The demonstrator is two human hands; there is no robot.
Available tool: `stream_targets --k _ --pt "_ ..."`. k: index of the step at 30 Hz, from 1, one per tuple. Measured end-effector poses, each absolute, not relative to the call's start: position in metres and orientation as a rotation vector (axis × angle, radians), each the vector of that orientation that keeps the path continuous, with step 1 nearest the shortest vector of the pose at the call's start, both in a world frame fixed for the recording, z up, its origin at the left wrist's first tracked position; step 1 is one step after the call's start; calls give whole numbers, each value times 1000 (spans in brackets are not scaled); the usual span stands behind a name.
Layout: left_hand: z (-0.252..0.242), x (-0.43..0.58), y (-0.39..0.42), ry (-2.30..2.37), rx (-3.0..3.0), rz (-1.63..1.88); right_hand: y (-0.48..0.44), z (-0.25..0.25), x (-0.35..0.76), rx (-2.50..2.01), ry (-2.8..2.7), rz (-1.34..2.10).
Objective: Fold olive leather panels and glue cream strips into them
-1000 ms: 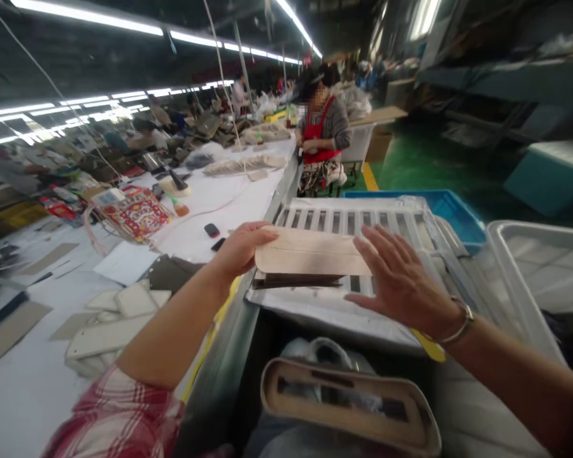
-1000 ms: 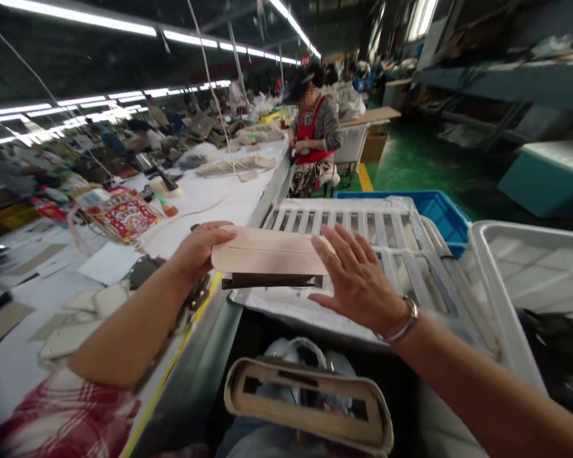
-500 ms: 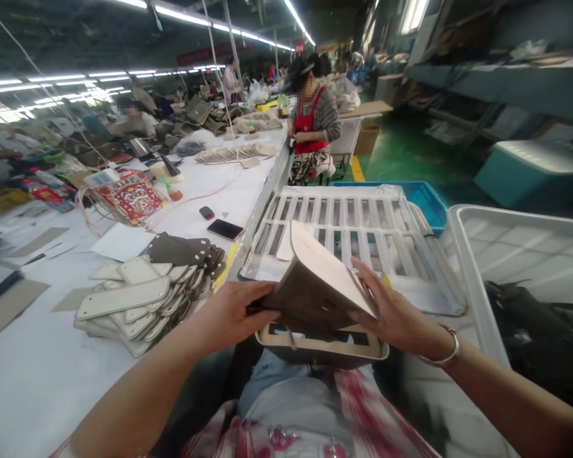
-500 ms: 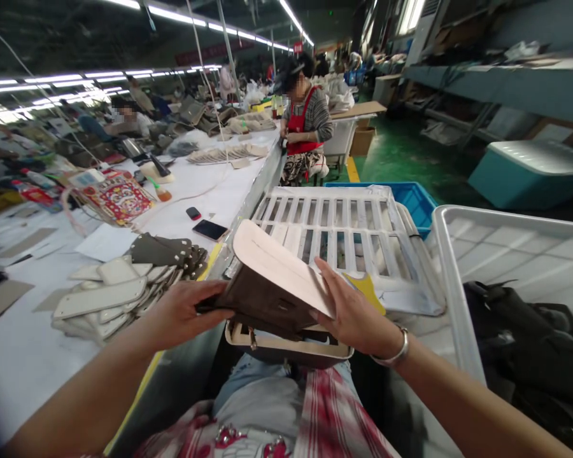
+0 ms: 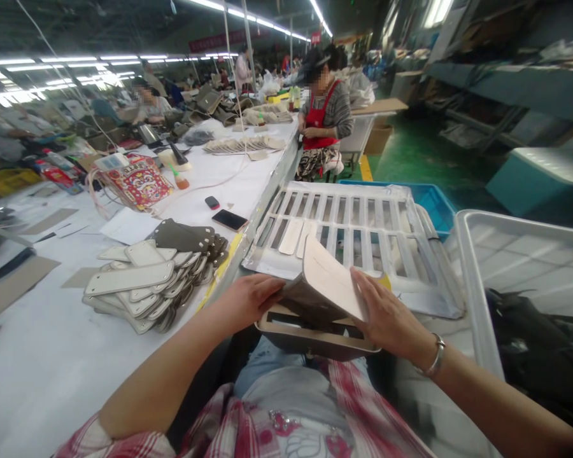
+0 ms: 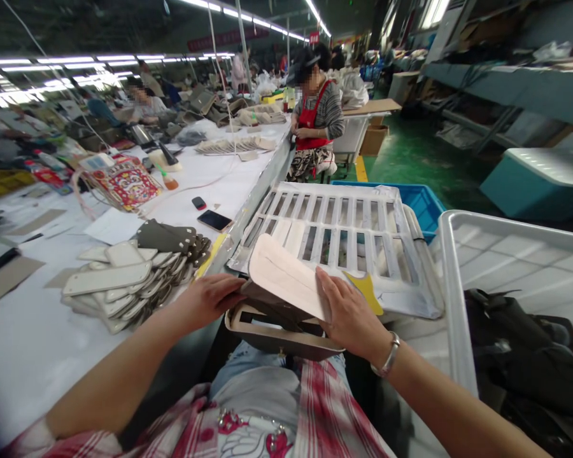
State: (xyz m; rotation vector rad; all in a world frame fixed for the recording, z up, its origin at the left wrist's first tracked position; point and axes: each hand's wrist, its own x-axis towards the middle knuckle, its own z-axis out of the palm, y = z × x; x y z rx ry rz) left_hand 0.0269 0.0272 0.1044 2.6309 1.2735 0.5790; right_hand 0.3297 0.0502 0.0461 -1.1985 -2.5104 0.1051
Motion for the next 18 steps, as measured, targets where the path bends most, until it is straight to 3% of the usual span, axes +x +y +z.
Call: stream_targets --k 3,6,13,18 --pt "87 32 26 1238 2604 282 43 42 339 -1232 -2578 -5" --pt "71 30 21 1235 2519 226 36 41 350 -1254 -2618 -189" --pt "54 4 6 1770 1724 1021 39 46 321 -1074 -2733 -376" --pt "8 8 -10 1749 1197 1219 38 44 294 -993 -2776 -594"
